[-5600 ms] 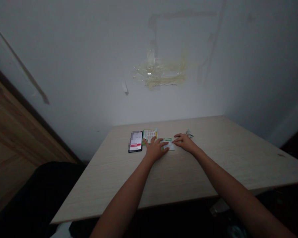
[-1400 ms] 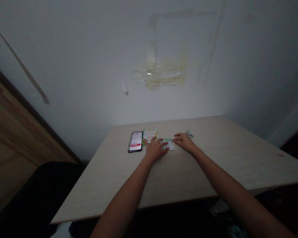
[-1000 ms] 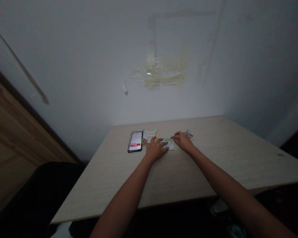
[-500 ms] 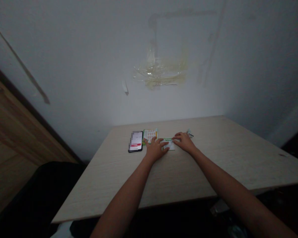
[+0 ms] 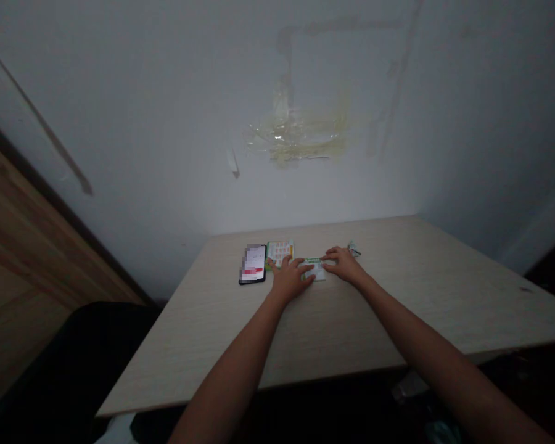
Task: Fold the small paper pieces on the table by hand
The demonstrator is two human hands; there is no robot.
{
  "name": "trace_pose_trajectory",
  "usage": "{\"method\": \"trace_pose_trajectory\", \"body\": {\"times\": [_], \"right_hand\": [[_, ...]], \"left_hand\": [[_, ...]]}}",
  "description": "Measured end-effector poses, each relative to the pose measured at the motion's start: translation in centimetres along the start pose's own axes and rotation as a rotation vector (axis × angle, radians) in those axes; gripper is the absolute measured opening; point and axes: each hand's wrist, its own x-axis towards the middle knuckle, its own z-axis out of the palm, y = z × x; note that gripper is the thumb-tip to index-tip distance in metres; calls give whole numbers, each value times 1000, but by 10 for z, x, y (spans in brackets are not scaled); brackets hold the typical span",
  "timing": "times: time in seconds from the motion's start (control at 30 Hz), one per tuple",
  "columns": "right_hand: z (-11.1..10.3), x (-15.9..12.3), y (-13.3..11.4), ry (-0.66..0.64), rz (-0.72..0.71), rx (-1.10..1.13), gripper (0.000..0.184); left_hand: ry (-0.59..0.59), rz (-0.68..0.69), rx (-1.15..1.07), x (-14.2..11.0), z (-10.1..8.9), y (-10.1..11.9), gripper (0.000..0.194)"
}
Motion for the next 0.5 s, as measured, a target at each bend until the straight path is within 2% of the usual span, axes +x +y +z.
{"method": "trace_pose_trajectory", "body": {"times": [0.5], "right_hand": [[-5,-6,7,-121,-23,49,47]], "left_hand": [[23,6,-2,-1,3,-3,37]]}}
